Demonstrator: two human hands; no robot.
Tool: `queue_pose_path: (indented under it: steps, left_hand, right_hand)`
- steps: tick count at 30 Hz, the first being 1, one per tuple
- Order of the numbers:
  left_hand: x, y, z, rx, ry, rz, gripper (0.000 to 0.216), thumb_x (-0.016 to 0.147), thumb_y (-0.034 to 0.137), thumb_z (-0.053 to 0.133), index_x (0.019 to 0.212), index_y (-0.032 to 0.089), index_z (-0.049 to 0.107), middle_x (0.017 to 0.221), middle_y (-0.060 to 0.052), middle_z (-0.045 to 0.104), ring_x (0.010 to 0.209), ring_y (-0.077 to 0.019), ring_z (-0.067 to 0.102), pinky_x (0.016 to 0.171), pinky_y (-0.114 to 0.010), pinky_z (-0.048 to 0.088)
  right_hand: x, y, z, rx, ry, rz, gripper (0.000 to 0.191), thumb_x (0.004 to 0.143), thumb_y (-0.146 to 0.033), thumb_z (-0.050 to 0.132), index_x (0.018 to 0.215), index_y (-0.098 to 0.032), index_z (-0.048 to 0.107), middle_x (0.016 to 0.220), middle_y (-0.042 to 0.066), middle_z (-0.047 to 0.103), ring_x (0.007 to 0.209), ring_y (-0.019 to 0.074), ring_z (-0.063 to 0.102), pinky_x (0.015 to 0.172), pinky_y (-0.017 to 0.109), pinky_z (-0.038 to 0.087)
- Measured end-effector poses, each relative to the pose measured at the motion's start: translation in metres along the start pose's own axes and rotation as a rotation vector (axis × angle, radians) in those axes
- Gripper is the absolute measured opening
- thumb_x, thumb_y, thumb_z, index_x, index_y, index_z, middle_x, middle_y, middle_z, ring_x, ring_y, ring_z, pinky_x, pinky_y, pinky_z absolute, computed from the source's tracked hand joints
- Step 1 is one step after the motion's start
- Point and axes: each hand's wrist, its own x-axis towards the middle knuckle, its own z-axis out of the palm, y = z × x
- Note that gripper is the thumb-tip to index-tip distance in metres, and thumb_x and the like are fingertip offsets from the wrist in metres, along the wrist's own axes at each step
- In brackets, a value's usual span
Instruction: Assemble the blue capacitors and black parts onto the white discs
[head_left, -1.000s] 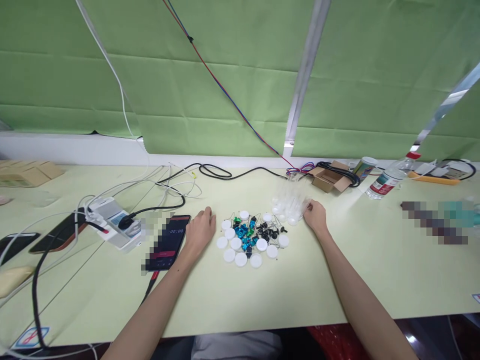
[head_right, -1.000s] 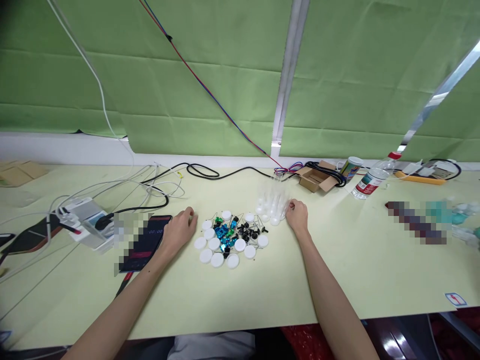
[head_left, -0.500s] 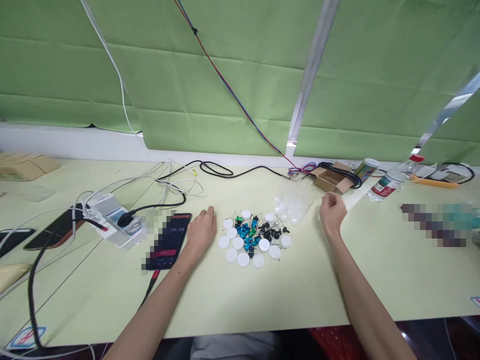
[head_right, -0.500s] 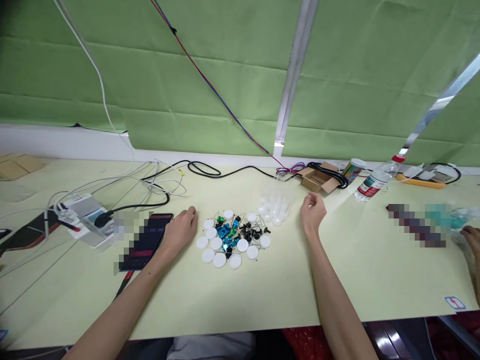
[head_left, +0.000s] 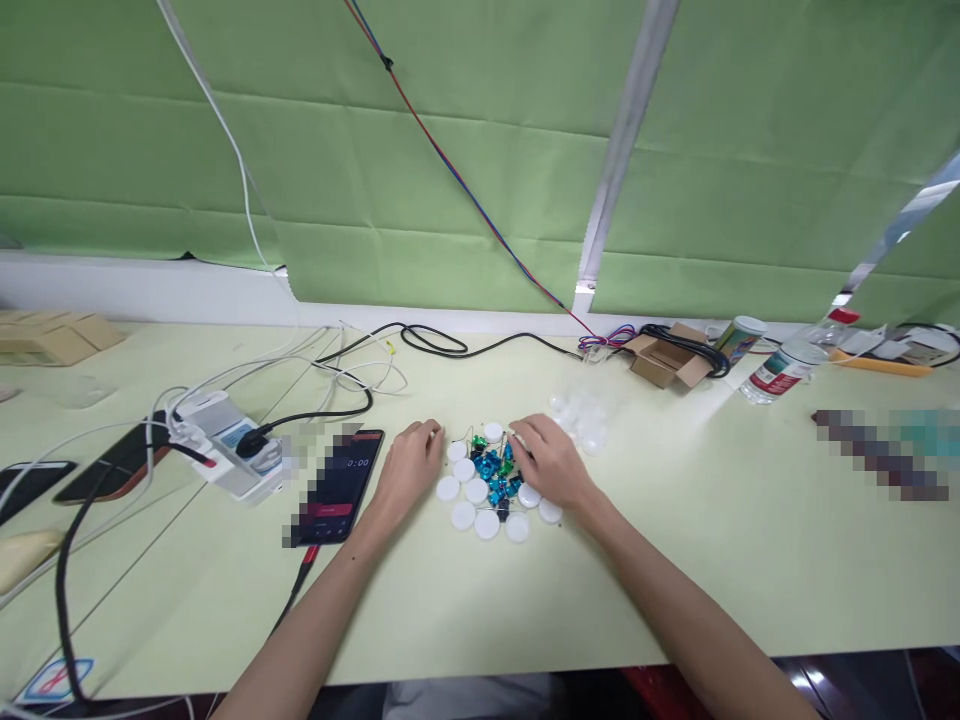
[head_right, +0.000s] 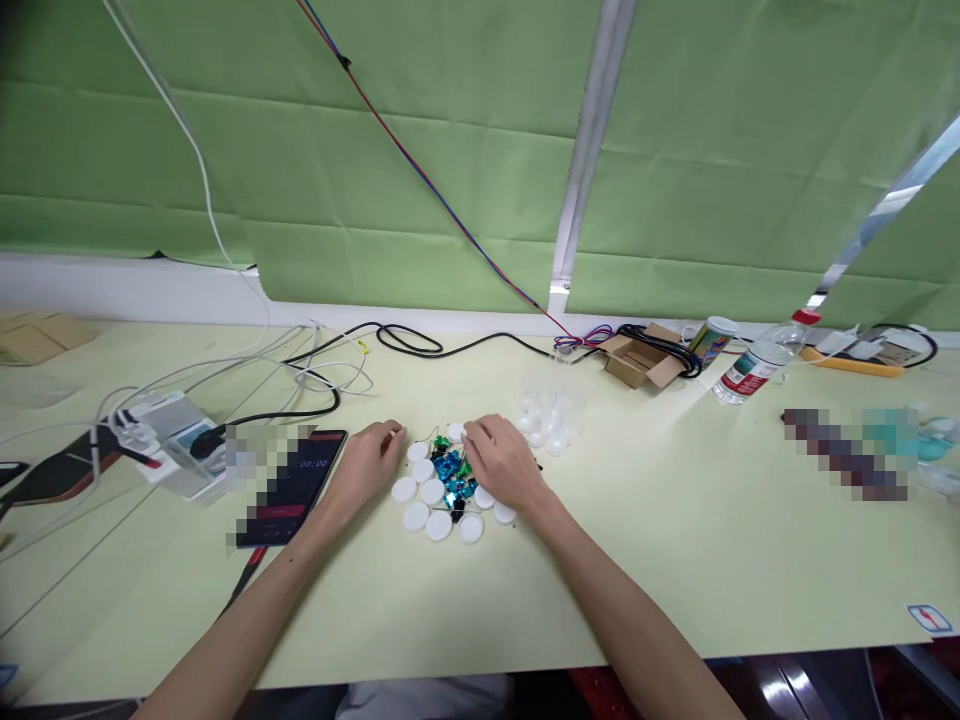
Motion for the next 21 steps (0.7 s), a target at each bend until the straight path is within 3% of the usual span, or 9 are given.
queue_pose_path:
  steps: [4,10,21]
  left_hand:
    - [-0.002,0.006,-0.002,-0.111,0.011,0.114,0.028,0.094,0.035,0.042,0.088,0.02,0.065,0.08,-0.004,0.062,0.07,-0.017,0.059,0.07,-0.028,0.043]
    - [-0.004,0.014,0.001,-0.143,-0.052,0.16,0.028,0.093,0.034,0.044,0.091,0.02,0.068,0.082,-0.004,0.06,0.071,-0.0161,0.059,0.067,-0.028,0.043]
    - [-0.005,0.006,0.011,-0.155,-0.058,0.212,0.03,0.095,0.035,0.042,0.095,0.02,0.067,0.086,-0.004,0.057,0.067,-0.0152,0.058,0.067,-0.029,0.044]
  right_hand:
    - [-0.013,0.006,0.011,0.04,-0.163,0.108,0.021,0.098,-0.024,0.042,0.107,-0.019,0.06,0.096,0.011,0.063,0.087,0.0228,0.059,0.076,0.037,0.051]
    - [-0.016,0.01,0.009,0.088,-0.209,0.22,0.019,0.096,-0.024,0.046,0.108,-0.02,0.06,0.096,0.009,0.062,0.089,0.0223,0.06,0.078,0.036,0.051]
    - [-0.02,0.013,0.016,0.067,-0.279,0.244,0.022,0.094,-0.02,0.051,0.113,-0.019,0.06,0.101,0.009,0.061,0.095,0.0221,0.057,0.086,0.037,0.047]
